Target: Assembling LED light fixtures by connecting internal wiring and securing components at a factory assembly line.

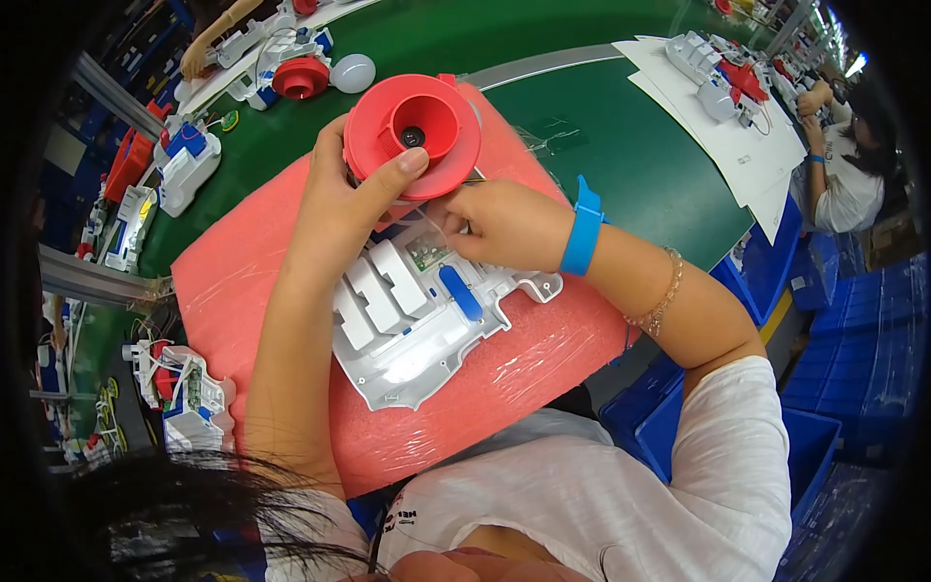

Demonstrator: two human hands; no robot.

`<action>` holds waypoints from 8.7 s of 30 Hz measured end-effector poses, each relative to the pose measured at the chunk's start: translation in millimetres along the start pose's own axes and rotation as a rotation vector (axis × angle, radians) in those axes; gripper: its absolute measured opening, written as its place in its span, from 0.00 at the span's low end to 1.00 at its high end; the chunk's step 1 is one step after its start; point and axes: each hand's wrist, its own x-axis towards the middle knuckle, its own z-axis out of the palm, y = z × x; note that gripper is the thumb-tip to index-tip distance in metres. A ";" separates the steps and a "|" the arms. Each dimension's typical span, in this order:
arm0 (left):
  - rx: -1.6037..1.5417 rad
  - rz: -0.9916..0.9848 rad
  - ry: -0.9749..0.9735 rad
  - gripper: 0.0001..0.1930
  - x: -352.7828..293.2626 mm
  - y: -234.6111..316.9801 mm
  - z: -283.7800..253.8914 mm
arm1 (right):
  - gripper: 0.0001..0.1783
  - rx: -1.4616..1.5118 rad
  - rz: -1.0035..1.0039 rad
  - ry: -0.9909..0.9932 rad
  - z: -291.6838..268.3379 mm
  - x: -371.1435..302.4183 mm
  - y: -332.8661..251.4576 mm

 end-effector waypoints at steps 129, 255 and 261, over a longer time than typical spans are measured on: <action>1.250 -0.439 1.210 0.16 -349.7 -35.6 -378.1 | 0.19 -0.272 -0.077 1.163 -67.4 -87.1 121.0; 1.076 0.140 -0.336 0.29 -61.4 34.2 -44.4 | 0.13 -0.276 -0.929 -0.167 -13.8 -25.8 -33.7; 1.276 0.065 -0.165 0.28 -128.2 45.9 -32.6 | 0.36 -0.165 -0.385 0.511 -32.4 -3.9 0.1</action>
